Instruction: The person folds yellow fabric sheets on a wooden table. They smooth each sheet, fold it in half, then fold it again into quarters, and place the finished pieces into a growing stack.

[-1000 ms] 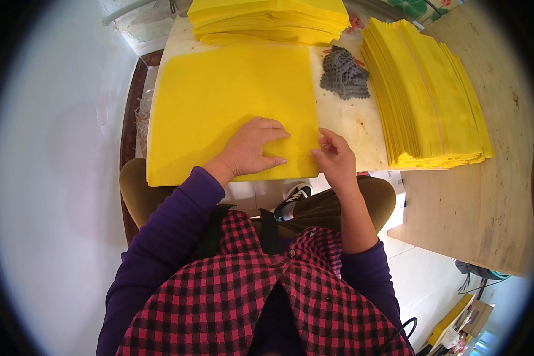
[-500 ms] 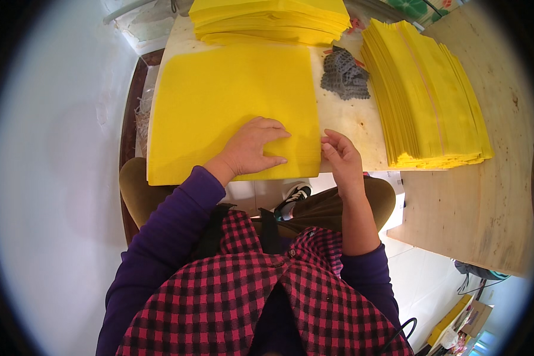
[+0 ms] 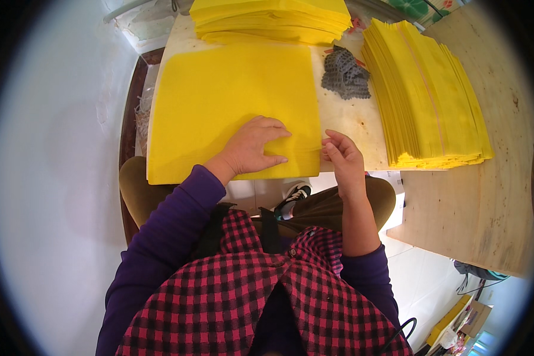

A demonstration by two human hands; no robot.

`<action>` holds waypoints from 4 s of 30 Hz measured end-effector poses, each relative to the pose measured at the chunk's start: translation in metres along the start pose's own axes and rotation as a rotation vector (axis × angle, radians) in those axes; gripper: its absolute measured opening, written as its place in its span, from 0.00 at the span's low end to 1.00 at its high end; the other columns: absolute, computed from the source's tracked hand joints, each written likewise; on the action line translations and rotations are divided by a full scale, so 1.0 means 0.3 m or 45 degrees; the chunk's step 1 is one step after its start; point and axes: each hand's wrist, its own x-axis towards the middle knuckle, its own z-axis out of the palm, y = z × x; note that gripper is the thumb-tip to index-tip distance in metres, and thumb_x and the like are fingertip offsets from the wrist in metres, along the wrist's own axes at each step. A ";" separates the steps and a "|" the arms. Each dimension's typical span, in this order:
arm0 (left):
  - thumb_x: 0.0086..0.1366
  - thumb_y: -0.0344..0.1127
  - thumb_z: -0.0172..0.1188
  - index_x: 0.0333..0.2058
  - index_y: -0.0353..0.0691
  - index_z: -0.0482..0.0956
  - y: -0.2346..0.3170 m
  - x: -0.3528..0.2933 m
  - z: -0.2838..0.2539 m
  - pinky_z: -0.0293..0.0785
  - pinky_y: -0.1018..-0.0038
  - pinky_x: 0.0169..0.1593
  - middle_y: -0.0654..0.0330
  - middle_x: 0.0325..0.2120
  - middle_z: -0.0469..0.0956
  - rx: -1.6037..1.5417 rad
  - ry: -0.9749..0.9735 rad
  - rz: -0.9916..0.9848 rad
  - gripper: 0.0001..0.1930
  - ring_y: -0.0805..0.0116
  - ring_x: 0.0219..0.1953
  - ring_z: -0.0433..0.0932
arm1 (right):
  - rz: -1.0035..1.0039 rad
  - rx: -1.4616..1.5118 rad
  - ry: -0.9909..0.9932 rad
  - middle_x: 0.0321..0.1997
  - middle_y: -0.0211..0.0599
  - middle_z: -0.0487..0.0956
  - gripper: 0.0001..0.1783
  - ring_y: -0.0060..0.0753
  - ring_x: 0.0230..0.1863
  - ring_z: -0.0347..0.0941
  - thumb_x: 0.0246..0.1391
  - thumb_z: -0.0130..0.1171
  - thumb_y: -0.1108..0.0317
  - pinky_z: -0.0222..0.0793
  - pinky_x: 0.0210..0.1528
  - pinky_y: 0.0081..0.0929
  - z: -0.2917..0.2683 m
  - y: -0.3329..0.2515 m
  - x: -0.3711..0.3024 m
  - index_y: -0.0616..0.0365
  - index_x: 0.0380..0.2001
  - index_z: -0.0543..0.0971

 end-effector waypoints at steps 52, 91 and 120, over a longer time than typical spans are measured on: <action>0.47 0.44 0.69 0.44 0.40 0.78 -0.007 -0.002 0.002 0.67 0.64 0.55 0.54 0.44 0.75 0.010 0.018 0.023 0.25 0.53 0.48 0.71 | 0.000 -0.028 0.075 0.42 0.37 0.80 0.17 0.23 0.42 0.74 0.58 0.54 0.72 0.67 0.44 0.18 0.010 -0.022 -0.014 0.65 0.51 0.72; 0.56 0.34 0.59 0.41 0.35 0.78 -0.063 -0.006 0.010 0.68 0.63 0.53 0.51 0.44 0.76 -0.208 0.003 -0.020 0.14 0.52 0.47 0.71 | 0.095 0.228 0.115 0.28 0.32 0.77 0.08 0.21 0.25 0.71 0.60 0.53 0.68 0.71 0.32 0.20 -0.029 -0.029 0.093 0.61 0.34 0.77; 0.50 0.32 0.63 0.54 0.38 0.70 0.076 -0.048 -0.062 0.63 0.62 0.58 0.52 0.51 0.72 0.191 -0.140 -0.087 0.29 0.52 0.54 0.69 | -0.556 -0.360 -0.402 0.40 0.34 0.80 0.17 0.29 0.46 0.75 0.38 0.60 0.90 0.68 0.52 0.23 0.028 0.047 0.208 0.59 0.33 0.80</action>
